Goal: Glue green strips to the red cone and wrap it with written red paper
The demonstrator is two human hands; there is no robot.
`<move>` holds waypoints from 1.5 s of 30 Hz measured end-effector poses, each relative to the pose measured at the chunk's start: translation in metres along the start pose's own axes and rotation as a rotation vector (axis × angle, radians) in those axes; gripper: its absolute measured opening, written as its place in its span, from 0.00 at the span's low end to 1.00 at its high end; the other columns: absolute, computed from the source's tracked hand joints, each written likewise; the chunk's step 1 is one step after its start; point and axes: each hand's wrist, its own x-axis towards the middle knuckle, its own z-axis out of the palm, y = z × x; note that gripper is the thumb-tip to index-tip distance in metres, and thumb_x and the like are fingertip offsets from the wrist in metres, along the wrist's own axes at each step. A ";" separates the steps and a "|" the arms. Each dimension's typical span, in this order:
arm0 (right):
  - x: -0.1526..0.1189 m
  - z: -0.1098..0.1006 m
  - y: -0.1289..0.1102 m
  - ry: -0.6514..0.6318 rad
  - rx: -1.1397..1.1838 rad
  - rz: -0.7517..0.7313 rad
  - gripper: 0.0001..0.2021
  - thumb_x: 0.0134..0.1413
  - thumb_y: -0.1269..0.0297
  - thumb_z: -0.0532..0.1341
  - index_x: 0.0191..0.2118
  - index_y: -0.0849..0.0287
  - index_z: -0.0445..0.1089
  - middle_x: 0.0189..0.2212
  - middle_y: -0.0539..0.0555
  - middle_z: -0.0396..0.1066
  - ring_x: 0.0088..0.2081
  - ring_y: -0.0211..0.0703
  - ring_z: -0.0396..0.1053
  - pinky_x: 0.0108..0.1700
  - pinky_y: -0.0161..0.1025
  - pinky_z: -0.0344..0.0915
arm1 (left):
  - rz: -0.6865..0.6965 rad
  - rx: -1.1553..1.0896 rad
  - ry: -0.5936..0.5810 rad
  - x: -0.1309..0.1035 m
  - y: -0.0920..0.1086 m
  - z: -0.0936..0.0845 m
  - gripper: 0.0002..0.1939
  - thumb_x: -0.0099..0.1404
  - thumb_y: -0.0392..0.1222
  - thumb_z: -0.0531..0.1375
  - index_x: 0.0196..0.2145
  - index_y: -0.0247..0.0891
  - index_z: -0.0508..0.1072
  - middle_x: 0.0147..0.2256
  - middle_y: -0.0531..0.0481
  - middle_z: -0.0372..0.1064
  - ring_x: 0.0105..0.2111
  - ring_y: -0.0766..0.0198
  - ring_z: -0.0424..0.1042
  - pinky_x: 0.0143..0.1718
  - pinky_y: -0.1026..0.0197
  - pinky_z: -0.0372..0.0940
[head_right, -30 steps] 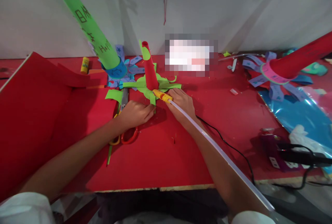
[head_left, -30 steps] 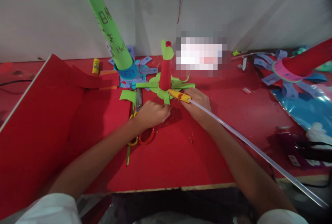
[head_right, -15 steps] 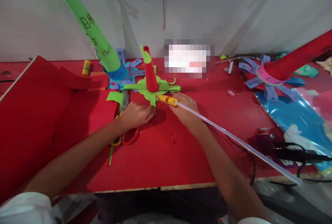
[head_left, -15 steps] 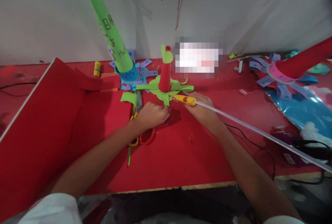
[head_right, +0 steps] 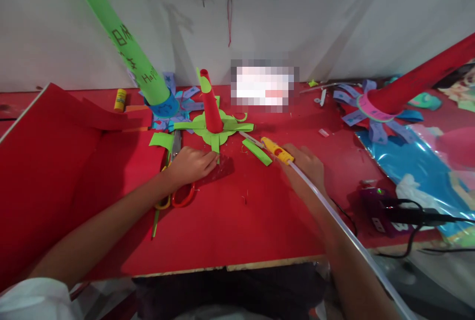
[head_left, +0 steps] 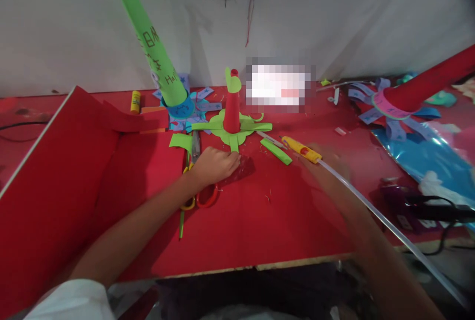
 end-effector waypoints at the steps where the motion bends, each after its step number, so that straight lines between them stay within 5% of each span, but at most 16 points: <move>1: -0.001 -0.001 0.006 -0.017 -0.030 0.023 0.15 0.67 0.51 0.59 0.48 0.54 0.75 0.33 0.57 0.73 0.35 0.49 0.67 0.34 0.40 0.54 | -0.004 0.001 0.003 0.000 0.000 0.000 0.21 0.75 0.41 0.49 0.29 0.37 0.75 0.16 0.49 0.68 0.16 0.63 0.63 0.22 0.58 0.37; 5: -0.001 -0.001 0.024 -0.057 -0.064 0.003 0.16 0.68 0.58 0.56 0.54 0.59 0.71 0.39 0.61 0.75 0.39 0.54 0.69 0.38 0.44 0.58 | -0.021 -0.021 -0.003 -0.001 -0.001 0.001 0.22 0.76 0.43 0.48 0.29 0.36 0.75 0.16 0.48 0.67 0.16 0.63 0.63 0.22 0.59 0.39; 11: -0.004 -0.003 0.030 0.058 -0.112 -0.209 0.13 0.66 0.62 0.58 0.51 0.62 0.72 0.39 0.68 0.74 0.41 0.60 0.69 0.40 0.50 0.58 | -0.040 -0.028 -0.036 0.000 -0.001 -0.001 0.21 0.75 0.42 0.49 0.31 0.36 0.78 0.17 0.48 0.69 0.17 0.63 0.64 0.22 0.60 0.43; 14: -0.002 -0.021 0.011 0.079 -0.218 -0.283 0.11 0.68 0.60 0.57 0.45 0.59 0.75 0.33 0.65 0.73 0.39 0.59 0.68 0.38 0.50 0.57 | -0.037 -0.031 -0.032 0.000 0.000 -0.001 0.22 0.75 0.42 0.48 0.30 0.36 0.77 0.17 0.48 0.68 0.16 0.63 0.63 0.22 0.59 0.41; 19: 0.018 -0.044 -0.060 0.115 -0.044 -0.360 0.10 0.70 0.62 0.56 0.49 0.56 0.73 0.40 0.60 0.76 0.45 0.55 0.70 0.45 0.48 0.61 | -0.026 -0.020 -0.007 0.000 0.000 -0.002 0.21 0.75 0.42 0.49 0.30 0.36 0.76 0.17 0.47 0.69 0.16 0.63 0.64 0.23 0.58 0.37; 25: 0.033 0.000 -0.118 0.210 0.171 -0.445 0.22 0.73 0.55 0.54 0.26 0.56 0.65 0.25 0.53 0.69 0.34 0.45 0.66 0.37 0.42 0.57 | -0.048 -0.043 -0.077 -0.001 -0.001 -0.002 0.20 0.76 0.43 0.48 0.32 0.36 0.76 0.19 0.47 0.70 0.17 0.62 0.65 0.23 0.58 0.39; 30: 0.022 0.039 -0.112 0.254 0.220 -0.464 0.27 0.73 0.55 0.52 0.19 0.56 0.56 0.18 0.49 0.59 0.25 0.39 0.57 0.33 0.41 0.53 | -0.069 -0.066 -0.110 0.001 0.000 -0.003 0.20 0.75 0.42 0.49 0.32 0.36 0.76 0.20 0.45 0.71 0.18 0.61 0.67 0.23 0.58 0.38; 39: 0.020 0.039 -0.107 0.293 0.248 -0.452 0.26 0.73 0.59 0.53 0.19 0.55 0.55 0.18 0.49 0.60 0.24 0.39 0.58 0.32 0.40 0.54 | -0.102 -0.108 -0.119 0.005 -0.002 -0.012 0.19 0.73 0.42 0.50 0.29 0.37 0.75 0.19 0.48 0.69 0.17 0.64 0.62 0.23 0.60 0.43; 42: 0.017 0.040 -0.110 0.290 0.265 -0.459 0.25 0.72 0.59 0.53 0.19 0.55 0.57 0.18 0.49 0.62 0.25 0.39 0.58 0.33 0.40 0.54 | -0.251 -0.178 -0.027 0.019 -0.014 -0.031 0.20 0.73 0.43 0.52 0.24 0.38 0.71 0.18 0.51 0.67 0.18 0.66 0.59 0.24 0.59 0.43; 45: 0.015 0.040 -0.111 0.292 0.303 -0.467 0.25 0.72 0.60 0.53 0.19 0.55 0.57 0.18 0.49 0.62 0.24 0.39 0.58 0.33 0.40 0.53 | -0.509 -0.331 0.264 0.046 -0.035 -0.055 0.21 0.74 0.45 0.53 0.23 0.38 0.68 0.19 0.54 0.63 0.21 0.68 0.57 0.26 0.60 0.48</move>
